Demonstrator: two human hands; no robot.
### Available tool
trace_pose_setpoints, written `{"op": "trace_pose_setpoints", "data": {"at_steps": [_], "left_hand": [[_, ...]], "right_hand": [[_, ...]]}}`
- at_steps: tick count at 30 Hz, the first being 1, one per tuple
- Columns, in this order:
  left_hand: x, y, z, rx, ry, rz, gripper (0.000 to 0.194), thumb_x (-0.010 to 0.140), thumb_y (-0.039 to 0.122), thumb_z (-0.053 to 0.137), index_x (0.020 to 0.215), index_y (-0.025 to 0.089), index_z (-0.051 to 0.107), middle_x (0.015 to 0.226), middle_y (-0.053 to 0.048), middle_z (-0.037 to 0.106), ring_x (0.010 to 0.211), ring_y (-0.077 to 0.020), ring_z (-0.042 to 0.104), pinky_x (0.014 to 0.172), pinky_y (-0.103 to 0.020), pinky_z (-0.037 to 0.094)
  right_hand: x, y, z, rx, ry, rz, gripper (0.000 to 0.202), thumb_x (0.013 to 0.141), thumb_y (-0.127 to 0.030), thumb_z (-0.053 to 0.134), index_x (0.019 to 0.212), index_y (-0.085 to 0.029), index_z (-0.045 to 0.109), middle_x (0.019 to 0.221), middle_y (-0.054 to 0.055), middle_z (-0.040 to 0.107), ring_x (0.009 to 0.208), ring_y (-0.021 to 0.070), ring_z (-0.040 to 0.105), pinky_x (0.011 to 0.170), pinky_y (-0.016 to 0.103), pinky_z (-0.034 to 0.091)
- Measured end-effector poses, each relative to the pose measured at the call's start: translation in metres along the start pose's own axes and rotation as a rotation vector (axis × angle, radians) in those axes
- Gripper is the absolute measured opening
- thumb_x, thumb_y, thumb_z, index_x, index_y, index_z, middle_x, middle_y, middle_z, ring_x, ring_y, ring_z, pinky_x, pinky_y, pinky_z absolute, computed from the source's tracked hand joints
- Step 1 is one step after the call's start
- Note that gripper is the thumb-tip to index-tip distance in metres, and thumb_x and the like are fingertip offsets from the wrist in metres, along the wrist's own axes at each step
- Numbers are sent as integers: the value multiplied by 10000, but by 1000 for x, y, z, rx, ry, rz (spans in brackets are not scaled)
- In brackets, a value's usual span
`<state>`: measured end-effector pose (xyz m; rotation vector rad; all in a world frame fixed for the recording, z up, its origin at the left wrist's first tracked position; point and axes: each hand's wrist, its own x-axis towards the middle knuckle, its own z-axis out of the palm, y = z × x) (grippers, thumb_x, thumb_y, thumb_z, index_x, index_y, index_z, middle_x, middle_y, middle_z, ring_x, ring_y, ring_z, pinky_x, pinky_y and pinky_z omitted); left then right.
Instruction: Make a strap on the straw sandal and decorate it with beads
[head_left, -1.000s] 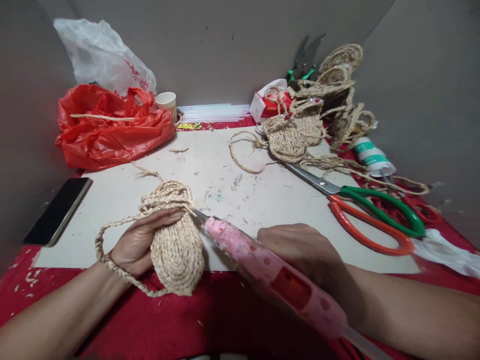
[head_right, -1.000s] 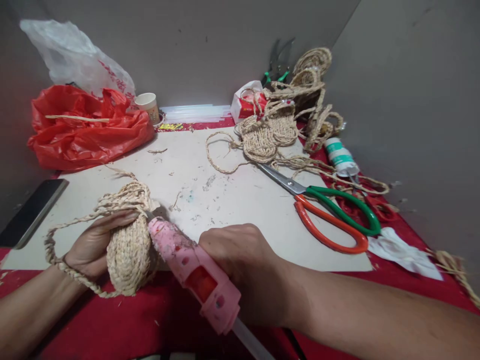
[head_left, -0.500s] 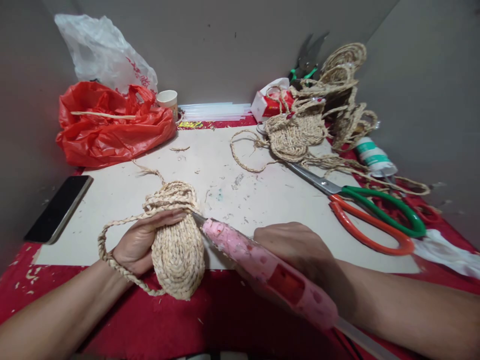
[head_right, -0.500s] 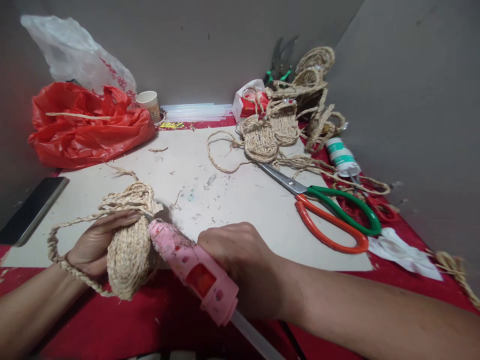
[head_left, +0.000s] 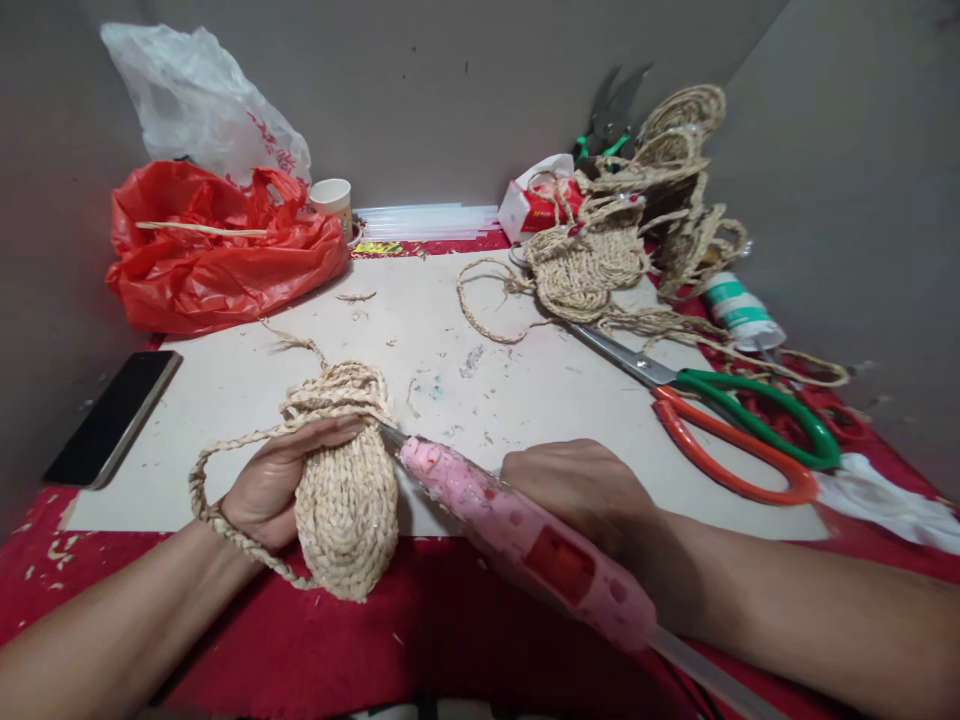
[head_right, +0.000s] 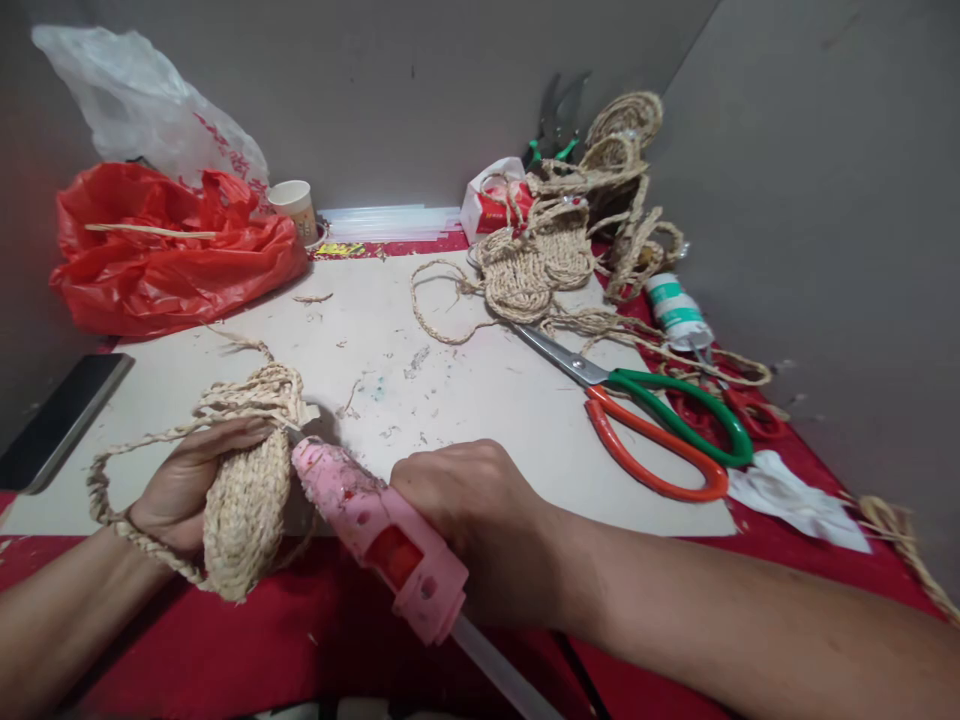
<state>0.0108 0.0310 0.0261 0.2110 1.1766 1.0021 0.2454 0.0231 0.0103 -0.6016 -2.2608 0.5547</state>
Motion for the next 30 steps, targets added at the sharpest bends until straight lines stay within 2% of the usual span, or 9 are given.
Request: {"op": "trace_pose_setpoints", "data": {"at_steps": [7,9,14,16,19,21,24,27,30], "left_hand": [[0,9,-2,-79,-100,100,167,668,-45,634,646,98,717,638,-44,737,566,-153,699,600,-223,593],[0,12,-3,-122,-151,96,145,688,-22,636,668,94,720,653,-50,741,584,-160,705,619,-235,600],[-6,18,-4,-140,-251,156,117,727,14,630,741,85,723,685,-77,747,595,-175,711,670,-260,604],[-9,18,-4,-143,-277,178,121,737,15,625,755,89,720,692,-77,748,598,-176,711,664,-265,605],[-13,17,-5,-129,-318,168,116,744,30,636,789,97,718,699,-84,748,615,-191,716,689,-292,606],[-14,15,-6,-113,-357,150,121,739,44,654,823,104,717,706,-88,748,627,-199,720,712,-306,603],[-15,10,-7,-100,-417,120,132,731,47,673,841,106,715,715,-90,749,632,-201,720,721,-313,601],[-14,5,-8,-67,-467,83,92,734,54,684,810,97,713,726,-92,751,627,-199,717,704,-314,603],[-13,0,-9,-45,-509,107,69,732,62,704,789,99,712,765,-86,758,652,-192,718,690,-292,599]], "right_hand": [[-2,4,-9,-156,45,-81,268,811,-144,453,616,-211,282,501,-58,342,445,84,303,464,238,234],[1,6,-13,-246,33,-21,267,817,-161,462,596,-207,321,485,-50,387,430,82,332,457,236,227],[13,17,-13,-623,-284,473,201,834,-305,479,675,-190,522,615,34,625,487,138,498,498,262,230],[18,18,-17,-716,-387,540,237,850,-375,493,751,-177,577,691,74,668,549,173,556,513,271,241],[24,12,-33,-665,-431,483,271,816,-426,575,843,-162,628,780,90,687,657,199,614,536,264,307],[28,2,-44,-546,-362,438,260,794,-399,628,900,-164,655,826,80,696,699,186,629,556,249,366],[38,-19,-49,-273,-67,377,148,845,-288,594,851,-164,674,767,40,699,641,128,619,566,222,426],[50,-35,-34,-84,198,267,122,849,-223,607,760,-159,661,679,7,689,589,101,606,545,199,441],[57,-39,-14,-58,249,95,63,827,-132,624,775,-146,658,683,2,687,592,86,603,573,190,463]]}}
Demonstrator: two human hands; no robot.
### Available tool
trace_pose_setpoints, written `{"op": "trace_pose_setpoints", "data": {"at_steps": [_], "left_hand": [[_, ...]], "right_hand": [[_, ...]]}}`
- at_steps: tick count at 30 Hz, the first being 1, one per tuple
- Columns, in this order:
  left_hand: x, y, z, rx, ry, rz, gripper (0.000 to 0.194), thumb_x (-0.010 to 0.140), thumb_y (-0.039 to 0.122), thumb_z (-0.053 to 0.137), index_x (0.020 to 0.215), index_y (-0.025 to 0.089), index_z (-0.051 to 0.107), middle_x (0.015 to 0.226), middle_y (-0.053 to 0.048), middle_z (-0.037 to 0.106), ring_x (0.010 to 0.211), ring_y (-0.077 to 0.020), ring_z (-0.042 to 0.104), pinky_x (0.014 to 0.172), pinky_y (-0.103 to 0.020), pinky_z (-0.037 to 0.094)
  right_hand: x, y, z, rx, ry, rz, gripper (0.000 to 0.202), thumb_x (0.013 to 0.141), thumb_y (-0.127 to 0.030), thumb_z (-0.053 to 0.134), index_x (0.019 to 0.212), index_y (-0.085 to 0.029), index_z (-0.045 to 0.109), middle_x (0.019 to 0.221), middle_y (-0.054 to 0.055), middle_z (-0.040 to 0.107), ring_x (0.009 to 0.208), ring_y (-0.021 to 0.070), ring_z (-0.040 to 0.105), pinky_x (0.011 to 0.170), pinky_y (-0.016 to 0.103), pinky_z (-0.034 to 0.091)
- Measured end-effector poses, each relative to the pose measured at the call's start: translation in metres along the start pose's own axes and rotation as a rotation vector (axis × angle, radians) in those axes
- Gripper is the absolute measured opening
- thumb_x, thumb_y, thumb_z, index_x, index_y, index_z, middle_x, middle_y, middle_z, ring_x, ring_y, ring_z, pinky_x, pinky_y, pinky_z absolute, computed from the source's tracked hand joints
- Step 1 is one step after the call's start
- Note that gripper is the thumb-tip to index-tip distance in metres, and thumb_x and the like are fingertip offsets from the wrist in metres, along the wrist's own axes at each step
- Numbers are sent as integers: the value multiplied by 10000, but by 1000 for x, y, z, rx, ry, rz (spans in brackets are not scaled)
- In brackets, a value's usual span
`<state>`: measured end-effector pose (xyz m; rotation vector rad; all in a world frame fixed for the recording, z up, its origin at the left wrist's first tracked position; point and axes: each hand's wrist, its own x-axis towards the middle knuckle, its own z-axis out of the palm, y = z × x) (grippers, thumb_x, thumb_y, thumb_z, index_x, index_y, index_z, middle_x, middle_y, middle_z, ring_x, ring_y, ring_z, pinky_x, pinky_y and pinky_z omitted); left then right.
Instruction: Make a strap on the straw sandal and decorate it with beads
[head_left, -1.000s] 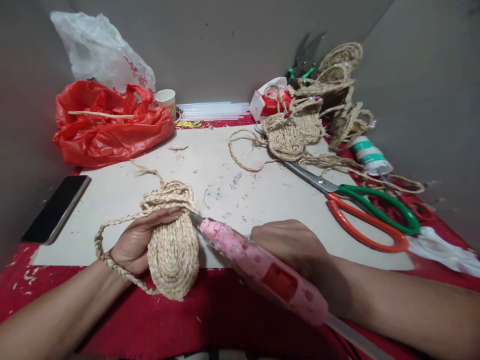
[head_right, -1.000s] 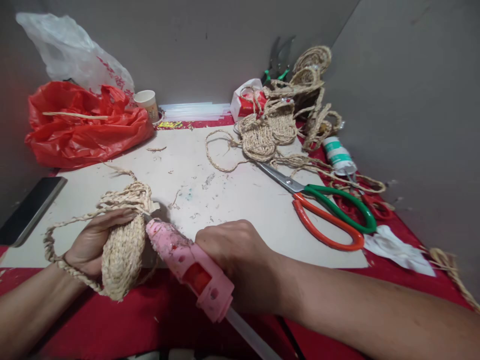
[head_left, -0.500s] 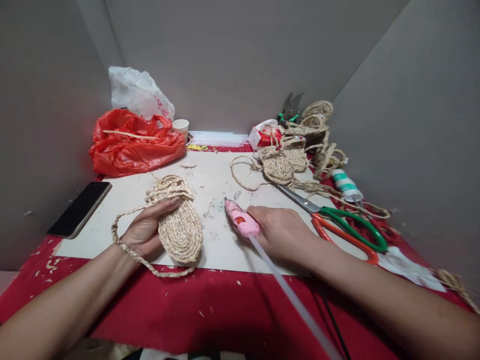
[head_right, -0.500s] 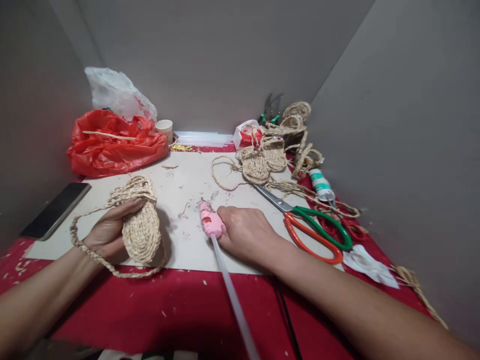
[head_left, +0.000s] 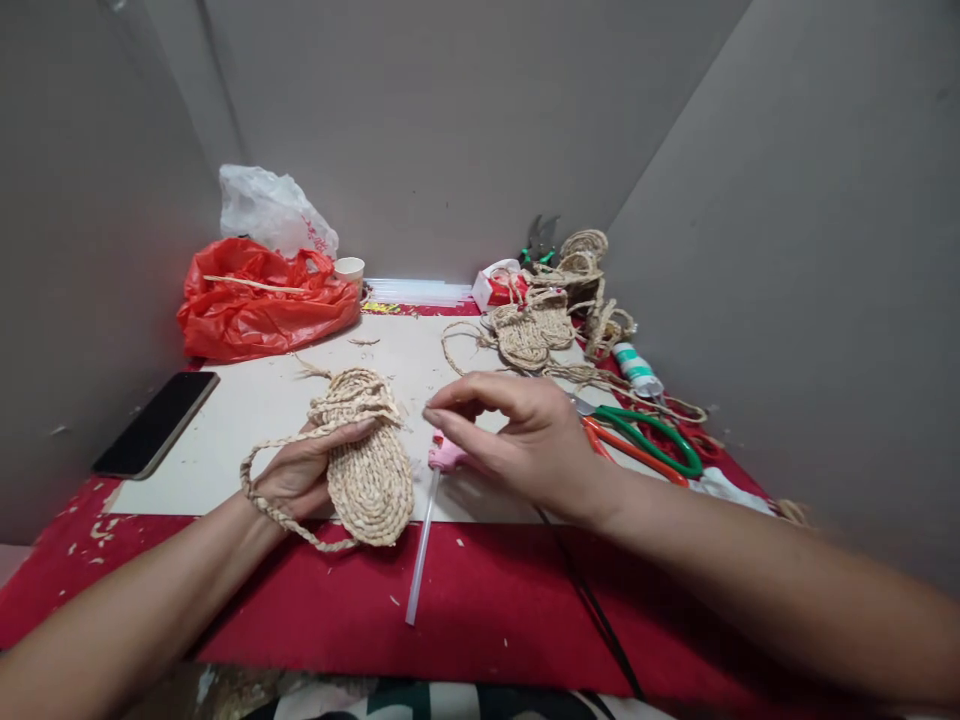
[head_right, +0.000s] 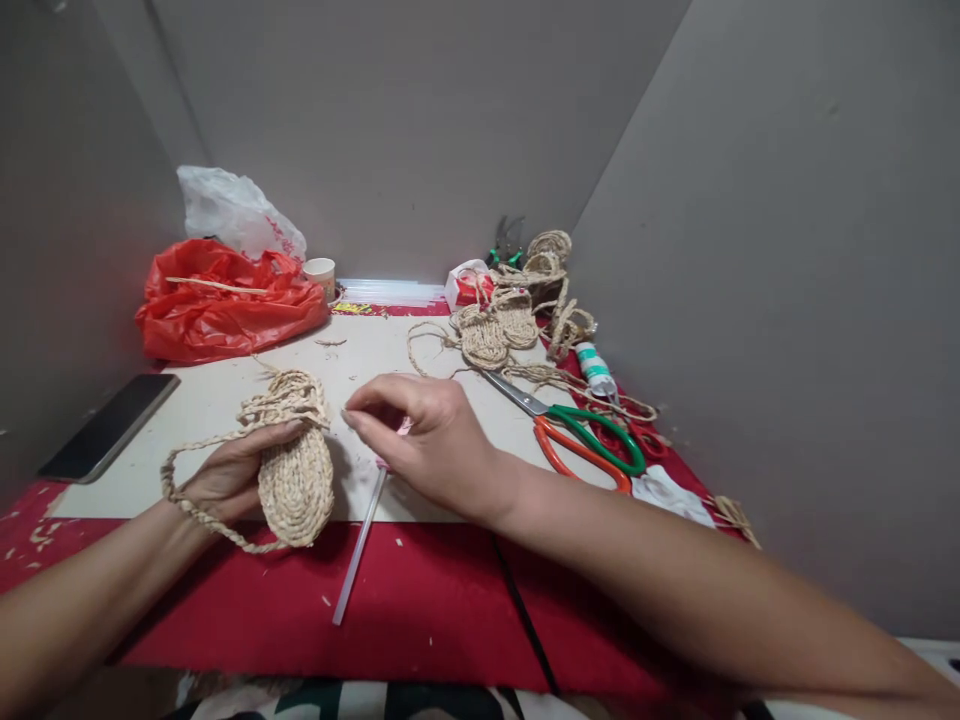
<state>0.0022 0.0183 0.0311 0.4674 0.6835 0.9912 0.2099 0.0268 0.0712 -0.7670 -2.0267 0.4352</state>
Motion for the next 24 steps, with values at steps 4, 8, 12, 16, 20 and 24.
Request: {"op": "trace_pose_setpoints", "data": {"at_steps": [4,8,12,16,20,24], "left_hand": [[1,-3,-3,14,-8,35,105,731,67,718,820,122,725,828,-75,766,725,-188,724,721,-273,589],[2,-4,-2,47,37,56,128,715,58,725,818,134,729,823,-69,768,734,-199,726,783,-288,575],[2,-2,3,80,47,31,181,718,28,701,865,128,732,833,-73,769,826,-228,727,867,-317,547],[4,1,5,103,40,-20,161,720,31,705,856,114,732,890,-97,768,906,-251,715,955,-354,500],[4,1,4,118,10,-40,169,708,51,727,863,117,728,877,-90,767,886,-248,719,956,-360,500],[1,-2,3,121,13,-8,144,683,79,754,823,103,731,821,-83,765,843,-241,723,927,-354,520]], "right_hand": [[-3,6,16,-13,4,-177,61,846,-109,607,834,-136,661,745,30,701,648,91,624,629,200,489],[-4,11,21,-30,-3,-208,73,858,-114,594,862,-140,662,770,49,710,678,110,641,649,218,506],[-4,15,23,-59,-15,-264,90,876,-114,561,868,-122,651,760,72,698,684,124,637,657,230,508],[-5,19,25,-175,-52,-337,127,896,-120,516,889,-111,642,777,92,688,708,148,637,664,252,508],[-6,21,27,-343,-31,-418,150,900,-127,511,849,-118,652,770,84,692,690,147,631,646,245,509],[-5,21,27,-381,-30,-444,157,895,-113,519,814,-108,653,757,91,694,677,155,631,637,249,513]]}}
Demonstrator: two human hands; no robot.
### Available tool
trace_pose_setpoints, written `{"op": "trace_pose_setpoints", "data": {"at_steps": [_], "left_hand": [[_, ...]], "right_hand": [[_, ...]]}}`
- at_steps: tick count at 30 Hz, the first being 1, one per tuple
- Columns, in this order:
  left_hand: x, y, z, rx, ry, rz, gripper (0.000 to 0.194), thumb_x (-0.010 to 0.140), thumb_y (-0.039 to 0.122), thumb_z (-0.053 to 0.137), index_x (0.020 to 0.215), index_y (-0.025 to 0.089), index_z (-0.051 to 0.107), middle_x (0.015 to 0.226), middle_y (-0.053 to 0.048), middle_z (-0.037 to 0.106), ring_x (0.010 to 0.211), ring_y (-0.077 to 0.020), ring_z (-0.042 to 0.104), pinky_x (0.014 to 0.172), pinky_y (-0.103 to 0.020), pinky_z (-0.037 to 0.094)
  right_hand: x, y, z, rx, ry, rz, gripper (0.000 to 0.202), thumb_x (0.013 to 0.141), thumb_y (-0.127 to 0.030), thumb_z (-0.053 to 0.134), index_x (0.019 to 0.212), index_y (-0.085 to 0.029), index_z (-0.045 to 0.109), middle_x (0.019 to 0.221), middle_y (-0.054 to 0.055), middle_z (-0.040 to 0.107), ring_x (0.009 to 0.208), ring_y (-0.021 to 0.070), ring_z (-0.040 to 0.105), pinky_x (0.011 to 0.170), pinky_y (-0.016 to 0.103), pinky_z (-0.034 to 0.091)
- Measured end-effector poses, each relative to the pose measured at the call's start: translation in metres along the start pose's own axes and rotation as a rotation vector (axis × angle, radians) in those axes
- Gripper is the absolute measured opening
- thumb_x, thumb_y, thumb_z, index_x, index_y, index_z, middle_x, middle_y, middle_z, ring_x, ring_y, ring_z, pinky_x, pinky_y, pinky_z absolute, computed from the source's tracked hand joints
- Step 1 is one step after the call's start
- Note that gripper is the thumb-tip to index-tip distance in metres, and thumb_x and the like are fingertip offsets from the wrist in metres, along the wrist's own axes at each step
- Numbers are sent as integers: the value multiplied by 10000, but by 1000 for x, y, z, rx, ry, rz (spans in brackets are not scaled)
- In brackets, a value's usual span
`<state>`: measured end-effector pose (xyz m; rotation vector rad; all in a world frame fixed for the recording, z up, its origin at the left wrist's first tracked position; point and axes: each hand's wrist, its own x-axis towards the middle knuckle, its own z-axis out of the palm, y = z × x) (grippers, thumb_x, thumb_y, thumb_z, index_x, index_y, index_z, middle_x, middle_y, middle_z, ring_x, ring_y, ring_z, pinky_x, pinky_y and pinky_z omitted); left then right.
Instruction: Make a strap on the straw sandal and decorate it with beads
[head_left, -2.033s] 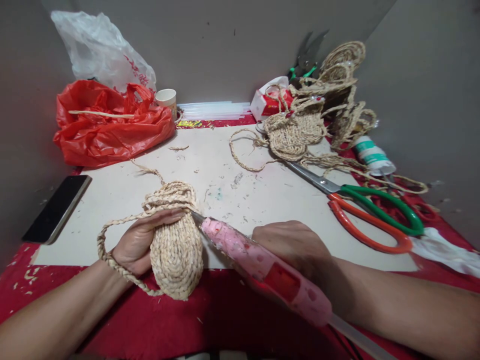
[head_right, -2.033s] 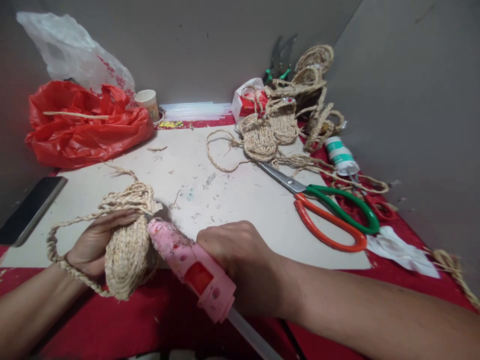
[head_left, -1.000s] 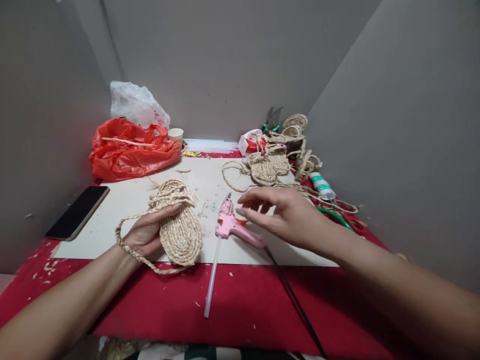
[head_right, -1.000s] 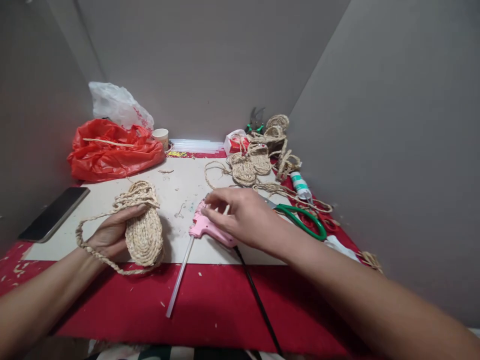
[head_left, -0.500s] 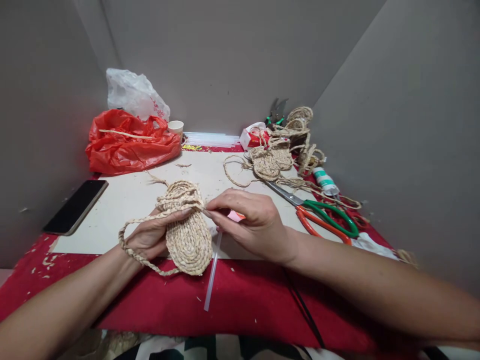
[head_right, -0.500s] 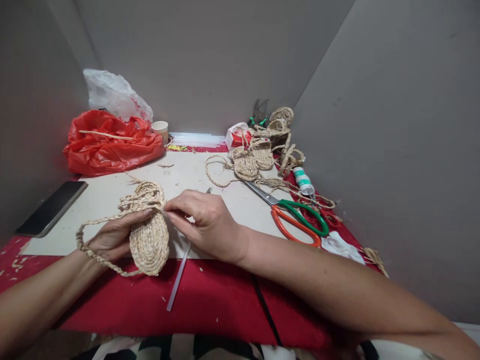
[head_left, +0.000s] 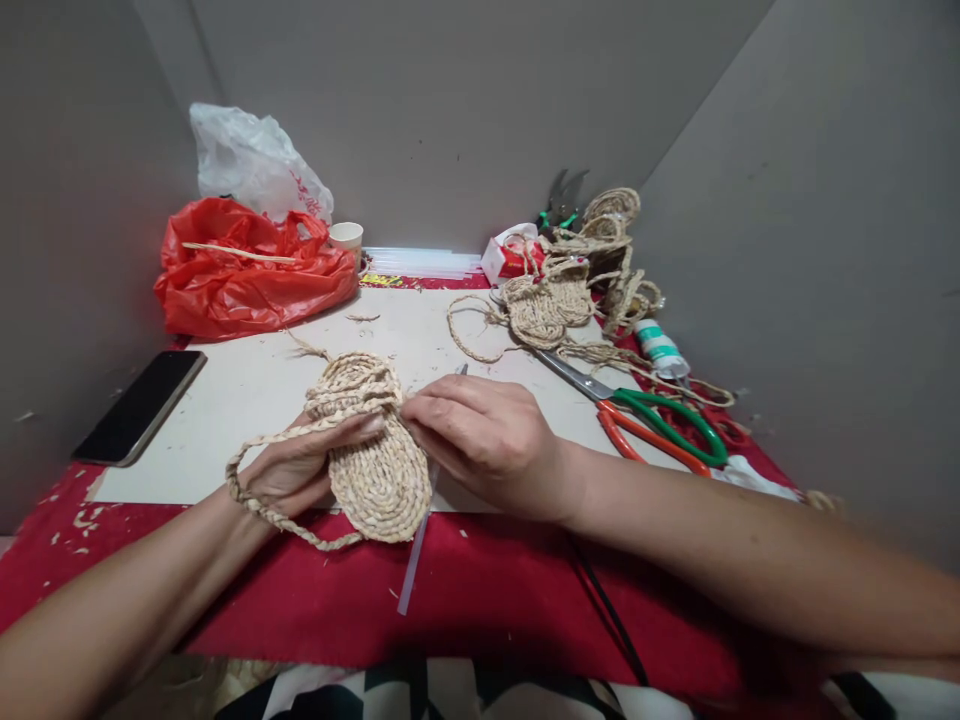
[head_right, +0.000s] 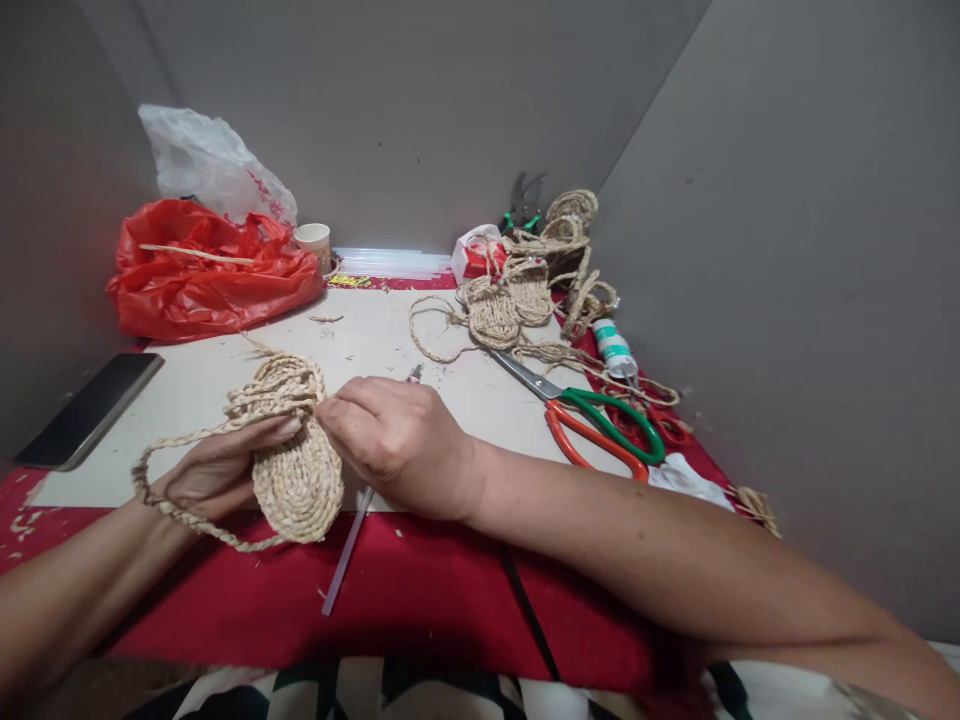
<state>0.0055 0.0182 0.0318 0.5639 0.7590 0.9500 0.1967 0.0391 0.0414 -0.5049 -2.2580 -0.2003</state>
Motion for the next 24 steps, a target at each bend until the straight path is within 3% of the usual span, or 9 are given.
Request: {"op": "trace_pose_setpoints", "data": {"at_steps": [6,10,16,22,24], "left_hand": [[1,-4,0,-42,105,41,127,672,110,777,794,111,741,834,-80,761,786,-200,714,825,-289,548],[0,-4,2,-16,179,119,183,626,105,812,793,134,743,804,-40,758,715,-157,699,731,-240,551],[-1,-5,2,-88,121,33,60,649,88,779,690,116,745,763,-55,759,684,-160,697,712,-230,562],[-1,-2,4,-16,17,17,134,687,67,756,808,123,751,812,-47,763,699,-158,700,759,-243,555],[-1,-1,4,17,5,-2,169,683,68,755,844,118,749,831,-59,763,722,-170,705,793,-252,547]], "right_hand": [[4,7,-10,228,-132,-9,202,936,-136,438,1019,-117,621,875,114,690,828,163,650,707,262,531],[6,13,-17,340,-190,18,206,916,-115,463,1046,-142,620,889,93,685,829,145,645,714,254,528],[7,11,-14,419,-100,111,105,880,-90,552,917,-156,625,824,38,702,745,103,647,699,203,512],[9,12,-11,362,-62,75,84,896,-114,530,883,-148,607,819,59,648,771,123,596,687,229,497],[10,13,-10,386,-37,134,40,876,-128,560,873,-161,583,828,43,612,745,113,569,675,228,493]]}}
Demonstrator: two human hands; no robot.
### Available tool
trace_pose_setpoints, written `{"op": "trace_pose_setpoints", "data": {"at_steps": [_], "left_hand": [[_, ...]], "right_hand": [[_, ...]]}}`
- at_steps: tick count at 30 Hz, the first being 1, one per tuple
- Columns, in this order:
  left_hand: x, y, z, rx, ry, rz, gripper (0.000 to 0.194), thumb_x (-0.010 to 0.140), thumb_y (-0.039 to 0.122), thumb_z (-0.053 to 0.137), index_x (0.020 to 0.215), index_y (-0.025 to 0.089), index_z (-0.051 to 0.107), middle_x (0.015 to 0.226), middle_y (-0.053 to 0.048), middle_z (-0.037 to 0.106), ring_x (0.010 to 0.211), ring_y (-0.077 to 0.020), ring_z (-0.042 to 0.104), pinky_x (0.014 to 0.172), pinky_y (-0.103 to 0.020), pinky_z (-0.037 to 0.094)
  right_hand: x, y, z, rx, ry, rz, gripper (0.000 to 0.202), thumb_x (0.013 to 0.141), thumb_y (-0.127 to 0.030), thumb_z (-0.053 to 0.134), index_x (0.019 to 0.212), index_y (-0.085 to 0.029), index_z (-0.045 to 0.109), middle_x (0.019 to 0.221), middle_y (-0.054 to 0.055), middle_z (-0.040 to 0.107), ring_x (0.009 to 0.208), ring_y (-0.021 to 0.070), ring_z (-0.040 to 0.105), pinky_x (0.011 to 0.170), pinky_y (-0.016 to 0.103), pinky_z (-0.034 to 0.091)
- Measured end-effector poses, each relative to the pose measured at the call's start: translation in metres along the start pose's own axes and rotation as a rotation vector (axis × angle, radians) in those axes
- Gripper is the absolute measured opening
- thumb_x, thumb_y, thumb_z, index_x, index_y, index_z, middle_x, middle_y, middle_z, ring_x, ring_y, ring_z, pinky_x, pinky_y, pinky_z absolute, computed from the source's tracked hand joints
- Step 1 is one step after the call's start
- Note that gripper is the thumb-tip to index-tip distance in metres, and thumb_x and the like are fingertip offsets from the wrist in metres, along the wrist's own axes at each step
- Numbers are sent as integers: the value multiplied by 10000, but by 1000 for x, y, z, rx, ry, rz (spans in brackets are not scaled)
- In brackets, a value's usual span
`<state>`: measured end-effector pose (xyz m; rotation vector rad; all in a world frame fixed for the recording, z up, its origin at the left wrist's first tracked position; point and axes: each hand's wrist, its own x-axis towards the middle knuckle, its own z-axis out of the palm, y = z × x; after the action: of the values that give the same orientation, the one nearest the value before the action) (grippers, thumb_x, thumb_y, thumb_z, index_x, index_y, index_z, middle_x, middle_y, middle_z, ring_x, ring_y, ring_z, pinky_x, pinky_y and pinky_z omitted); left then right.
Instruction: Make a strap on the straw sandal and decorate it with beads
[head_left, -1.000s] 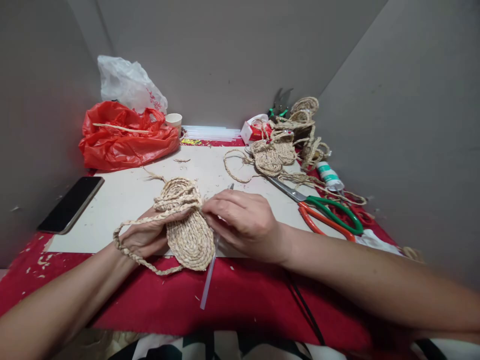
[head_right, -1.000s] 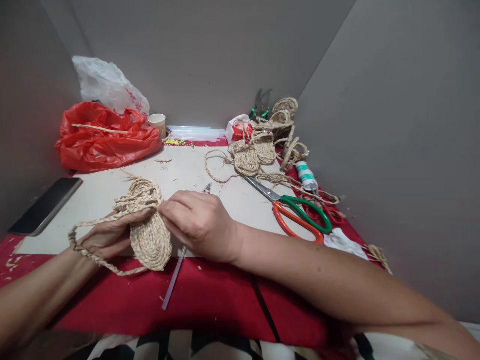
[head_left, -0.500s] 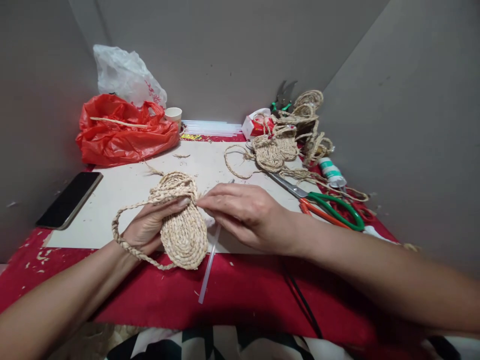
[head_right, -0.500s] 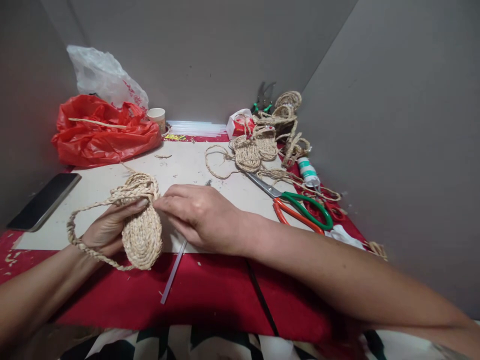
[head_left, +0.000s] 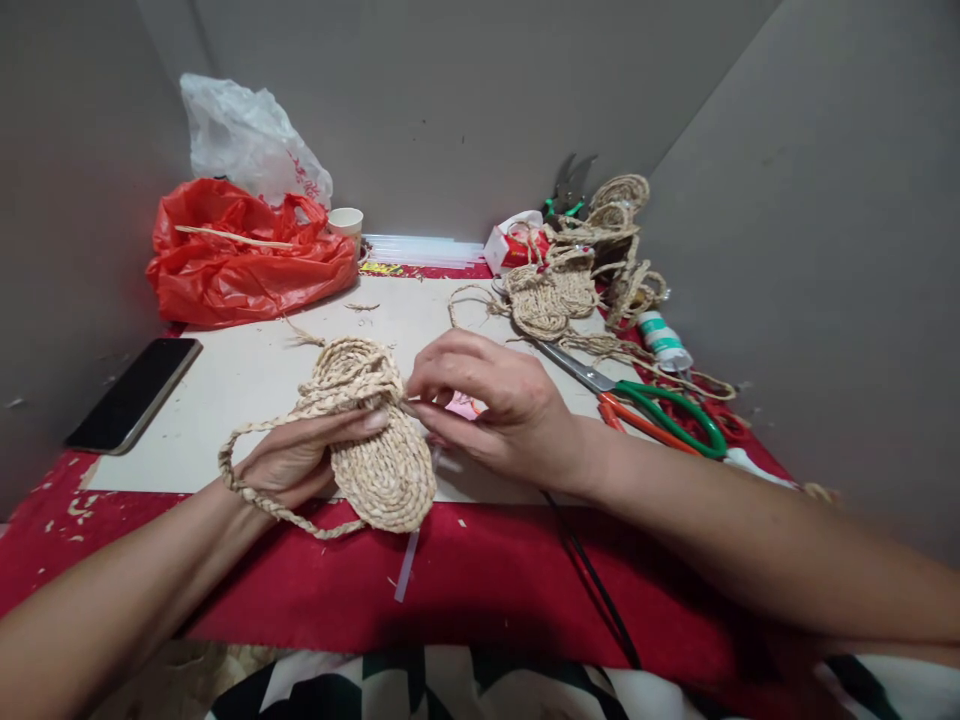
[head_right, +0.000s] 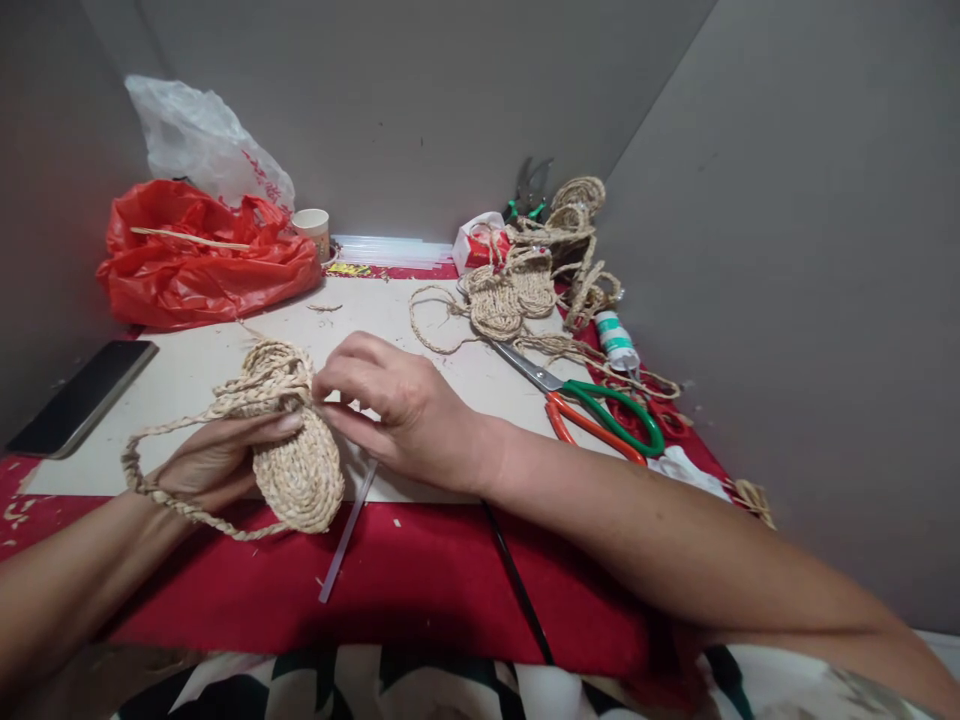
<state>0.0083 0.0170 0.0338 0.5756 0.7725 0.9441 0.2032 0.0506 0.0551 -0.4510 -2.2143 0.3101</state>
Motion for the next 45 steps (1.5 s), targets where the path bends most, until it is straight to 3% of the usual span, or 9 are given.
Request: {"op": "trace_pose_setpoints", "data": {"at_steps": [6,12,14,17,20,24,27,37,45], "left_hand": [[4,1,-8,193,-114,-83,136,676,193,787,792,137,745,822,-70,753,751,-191,697,825,-279,535],[9,41,-27,875,-303,-75,472,641,197,805,1094,144,683,1018,-86,725,1037,-293,633,927,-368,493],[11,58,-37,920,-158,-20,485,686,207,769,1156,179,652,1074,-93,709,1068,-278,623,923,-363,497],[11,73,-42,790,99,287,403,805,277,662,1201,224,607,1130,-95,687,1068,-245,633,976,-379,473],[7,74,-25,882,12,341,500,865,423,565,1335,269,497,1212,-102,647,1206,-284,552,1009,-397,445],[1,65,11,1449,-80,246,822,722,401,739,1434,387,329,1388,-38,511,1294,-313,450,1004,-383,425],[1,58,21,1646,-129,231,756,783,390,666,1443,390,297,1295,-39,563,1168,-293,545,911,-375,465],[13,51,-3,1473,-249,177,621,804,283,631,1378,309,395,1153,-27,587,941,-190,580,722,-257,470],[15,36,-2,1356,-228,108,607,787,217,599,1354,275,388,866,14,573,649,-117,515,563,-233,426]], "right_hand": [[0,1,2,481,-101,507,145,773,-149,664,883,-127,572,723,-19,586,595,70,550,571,197,470],[-6,9,-2,583,-159,725,84,742,-116,623,822,-122,597,622,-36,582,518,64,542,500,184,438],[-11,14,-1,585,-180,777,89,727,-118,618,811,-127,589,605,-33,584,518,74,547,503,194,443],[-17,18,3,539,-199,782,74,720,-122,599,794,-123,593,598,-26,582,529,79,535,523,206,451],[-17,16,7,426,-214,713,64,718,-110,587,777,-112,612,613,-21,576,542,70,515,546,200,450],[-11,7,9,341,-232,635,42,728,-105,591,766,-120,604,599,-33,567,529,59,510,551,184,441],[-8,2,10,334,-236,616,44,732,-104,604,769,-127,596,588,-42,563,517,54,513,537,169,435],[-5,3,16,322,-298,613,71,741,-107,644,765,-133,582,568,-58,547,501,48,509,518,158,432],[5,14,-5,633,-574,876,157,753,-180,660,904,-139,667,712,-3,685,549,81,596,497,178,476]]}}
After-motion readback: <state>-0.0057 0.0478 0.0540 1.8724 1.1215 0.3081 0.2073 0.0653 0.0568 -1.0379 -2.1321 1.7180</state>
